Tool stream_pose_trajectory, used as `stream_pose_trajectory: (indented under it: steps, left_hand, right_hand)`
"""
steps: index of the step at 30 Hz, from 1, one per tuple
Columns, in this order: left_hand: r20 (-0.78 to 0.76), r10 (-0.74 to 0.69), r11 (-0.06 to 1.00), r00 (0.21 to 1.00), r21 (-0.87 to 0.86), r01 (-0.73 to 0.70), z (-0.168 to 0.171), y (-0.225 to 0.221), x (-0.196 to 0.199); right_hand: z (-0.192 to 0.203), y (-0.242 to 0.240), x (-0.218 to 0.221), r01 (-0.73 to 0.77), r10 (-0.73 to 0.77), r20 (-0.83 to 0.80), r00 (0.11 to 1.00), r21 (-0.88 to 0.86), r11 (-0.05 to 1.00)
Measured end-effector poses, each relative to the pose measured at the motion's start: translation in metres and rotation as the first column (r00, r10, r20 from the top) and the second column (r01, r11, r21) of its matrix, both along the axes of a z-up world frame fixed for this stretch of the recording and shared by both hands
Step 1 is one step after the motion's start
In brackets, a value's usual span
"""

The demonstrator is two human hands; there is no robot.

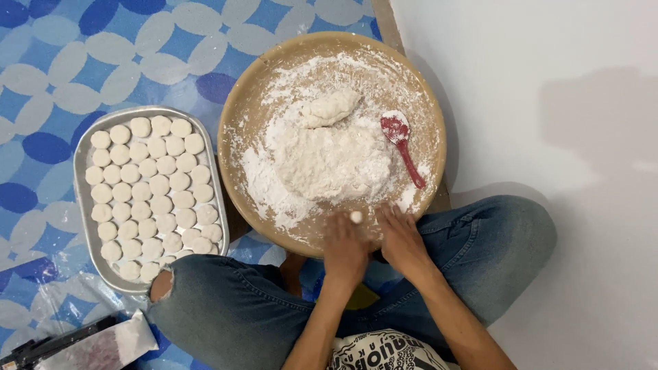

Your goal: Forming small dough balls by hand, rolling them in flour, and placing them on a tray

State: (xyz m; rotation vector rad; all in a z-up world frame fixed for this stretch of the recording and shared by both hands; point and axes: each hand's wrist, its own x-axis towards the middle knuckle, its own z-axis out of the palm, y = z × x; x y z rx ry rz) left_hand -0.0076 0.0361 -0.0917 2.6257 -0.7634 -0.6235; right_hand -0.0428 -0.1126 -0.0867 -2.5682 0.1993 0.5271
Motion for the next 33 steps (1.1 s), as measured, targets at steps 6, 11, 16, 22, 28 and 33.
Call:
stream_pose_trajectory:
  steps: [6,11,16,22,28,33]
  left_hand:
    - [-0.148,0.095,0.958,0.984,0.283,-0.05,0.012,0.018,0.006]
    - [-0.125,0.273,0.939,0.954,0.252,-0.236,0.03,0.045,0.031]
    - [-0.166,0.285,0.946,0.944,0.208,-0.249,0.021,0.046,0.026]
    - [-0.209,0.279,0.959,0.937,0.114,-0.26,0.034,0.044,0.028]
    - [-0.346,0.266,0.964,0.9,0.076,-0.256,0.06,0.037,0.036]
    - [-0.375,0.259,0.965,0.89,0.138,-0.222,0.054,0.042,0.032]
  right_hand:
    - [0.02,0.032,0.015,-0.084,0.086,0.05,0.995,-0.042,0.996]
    - [0.035,0.057,0.029,-0.161,0.159,0.031,0.987,0.078,0.984]
    - [0.029,0.037,0.023,-0.069,0.066,-0.038,0.997,-0.085,0.994]
    - [0.018,0.039,0.017,-0.053,0.052,-0.052,0.997,-0.028,0.998]
    - [0.021,0.059,0.018,-0.11,0.11,0.009,0.994,-0.035,0.993]
    - [0.015,0.052,0.017,-0.084,0.106,0.114,0.988,-0.186,0.979]
